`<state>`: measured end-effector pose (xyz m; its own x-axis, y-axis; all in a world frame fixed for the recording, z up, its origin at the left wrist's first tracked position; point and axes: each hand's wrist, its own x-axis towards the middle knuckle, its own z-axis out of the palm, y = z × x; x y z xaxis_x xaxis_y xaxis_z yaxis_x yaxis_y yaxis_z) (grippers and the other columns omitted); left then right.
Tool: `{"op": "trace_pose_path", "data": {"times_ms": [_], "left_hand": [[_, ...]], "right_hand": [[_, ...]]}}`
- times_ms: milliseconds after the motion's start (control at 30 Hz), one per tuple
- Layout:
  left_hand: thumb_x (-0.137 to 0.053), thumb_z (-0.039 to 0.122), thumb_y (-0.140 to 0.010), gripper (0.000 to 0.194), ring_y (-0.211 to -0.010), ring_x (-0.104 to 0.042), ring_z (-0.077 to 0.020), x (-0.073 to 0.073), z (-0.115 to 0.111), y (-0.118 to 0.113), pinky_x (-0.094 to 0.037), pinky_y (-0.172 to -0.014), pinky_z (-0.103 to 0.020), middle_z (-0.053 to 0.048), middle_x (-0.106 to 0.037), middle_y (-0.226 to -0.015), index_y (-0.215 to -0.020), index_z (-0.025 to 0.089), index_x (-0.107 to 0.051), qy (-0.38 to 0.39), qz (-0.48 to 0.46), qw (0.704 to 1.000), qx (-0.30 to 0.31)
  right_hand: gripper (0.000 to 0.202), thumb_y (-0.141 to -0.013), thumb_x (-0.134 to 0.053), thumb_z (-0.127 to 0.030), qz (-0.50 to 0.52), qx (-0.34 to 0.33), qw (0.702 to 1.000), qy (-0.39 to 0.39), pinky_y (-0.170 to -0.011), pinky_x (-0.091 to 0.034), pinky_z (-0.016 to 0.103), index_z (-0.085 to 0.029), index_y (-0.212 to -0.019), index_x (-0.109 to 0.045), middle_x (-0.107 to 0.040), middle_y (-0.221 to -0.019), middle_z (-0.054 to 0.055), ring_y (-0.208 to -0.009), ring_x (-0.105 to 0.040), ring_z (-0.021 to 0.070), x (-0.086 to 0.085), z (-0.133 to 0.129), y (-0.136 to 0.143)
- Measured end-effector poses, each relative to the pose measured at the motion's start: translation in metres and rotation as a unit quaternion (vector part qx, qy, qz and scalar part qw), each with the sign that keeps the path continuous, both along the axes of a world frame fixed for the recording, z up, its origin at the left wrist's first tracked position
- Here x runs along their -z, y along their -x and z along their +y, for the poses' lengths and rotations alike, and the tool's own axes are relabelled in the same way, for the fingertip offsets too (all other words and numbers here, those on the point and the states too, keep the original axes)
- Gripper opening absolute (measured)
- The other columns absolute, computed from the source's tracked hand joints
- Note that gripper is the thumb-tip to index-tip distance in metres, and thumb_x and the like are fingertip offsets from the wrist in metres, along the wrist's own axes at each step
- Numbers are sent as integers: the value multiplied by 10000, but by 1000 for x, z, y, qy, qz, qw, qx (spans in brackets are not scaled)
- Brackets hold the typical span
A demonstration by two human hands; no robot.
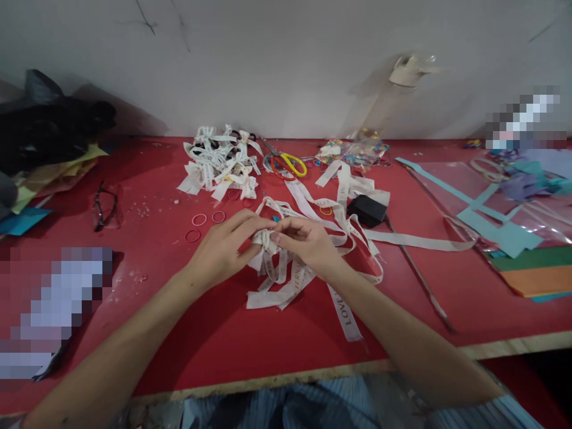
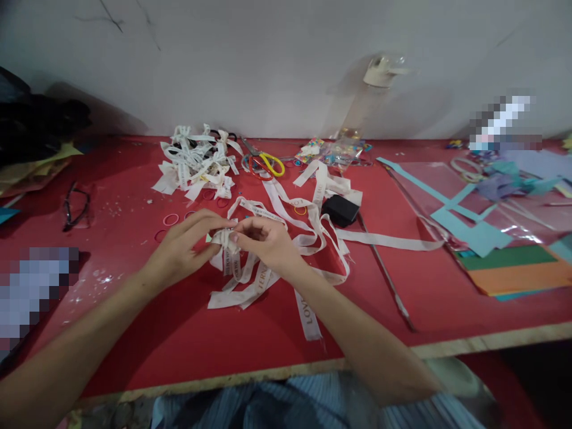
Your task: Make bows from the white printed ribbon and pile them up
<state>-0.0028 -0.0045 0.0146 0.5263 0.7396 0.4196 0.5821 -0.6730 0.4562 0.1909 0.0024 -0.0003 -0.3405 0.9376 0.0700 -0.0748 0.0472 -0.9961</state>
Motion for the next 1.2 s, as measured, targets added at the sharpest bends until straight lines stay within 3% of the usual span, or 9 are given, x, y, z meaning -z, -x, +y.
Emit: {"op": "trace_pose_path", "data": {"times_ms": [133,400,600,767,900,1033,1200], "left_hand": [[-497,103,-837,346,-929,-614,-175,1,-2,-3,-501,-804,-294,-54,-630,-1041,-1155,215,-575,-7,12,1000,-27],[-485,128,-847,265,-876,-642,-195,2,-5,-4,-484,-750,-293,-50,-670,-996,-1070,208,-603,-103,89,988,-74],[-511,141,-821,232,-786,-636,-187,6,-7,-5,-463,-714,-290,-39,-687,-929,-1022,204,-609,-109,61,986,-111],[-501,123,-809,234,-772,-620,-157,11,-9,-9,-464,-719,-262,-16,-673,-899,-1006,204,-598,-66,-47,991,-110],[-490,66,-790,252,-791,-610,-125,13,-11,-18,-471,-739,-227,10,-663,-887,-970,205,-598,24,-187,976,-113],[-484,72,-800,201,-685,-564,-100,13,-13,-25,-443,-629,-194,37,-603,-774,-909,207,-586,149,-304,930,-140],[-538,153,-826,55,-611,-494,-86,14,-14,-30,-390,-551,-179,38,-548,-717,-840,193,-572,245,-414,865,-141]], "right_hand": [[173,-770,-691,-334,-14,0,1000,-22,-593,-472,215,-166,-761,-648,-616,-692,-15,-609,-542,86,-1,-1,1],[118,-797,-665,-292,-23,12,998,-62,-646,-491,238,-176,-787,-649,-638,-750,1,-682,-571,111,-2,-6,4],[167,-773,-700,-341,-12,33,998,-47,-643,-497,245,-181,-775,-654,-639,-727,-7,-663,-581,110,-6,-8,7],[160,-762,-724,-335,15,32,999,-34,-675,-516,244,-187,-814,-690,-683,-777,4,-705,-623,118,-5,-10,10],[173,-746,-746,-325,37,50,998,-22,-716,-538,257,-198,-859,-715,-713,-823,14,-758,-659,135,-3,-11,11],[202,-733,-762,-300,69,52,996,-12,-741,-548,262,-203,-900,-704,-715,-845,19,-782,-668,137,-5,-13,13],[84,-839,-649,-255,70,32,996,-54,-787,-540,269,-203,-903,-670,-694,-820,14,-810,-667,132,-10,-19,13]]}}
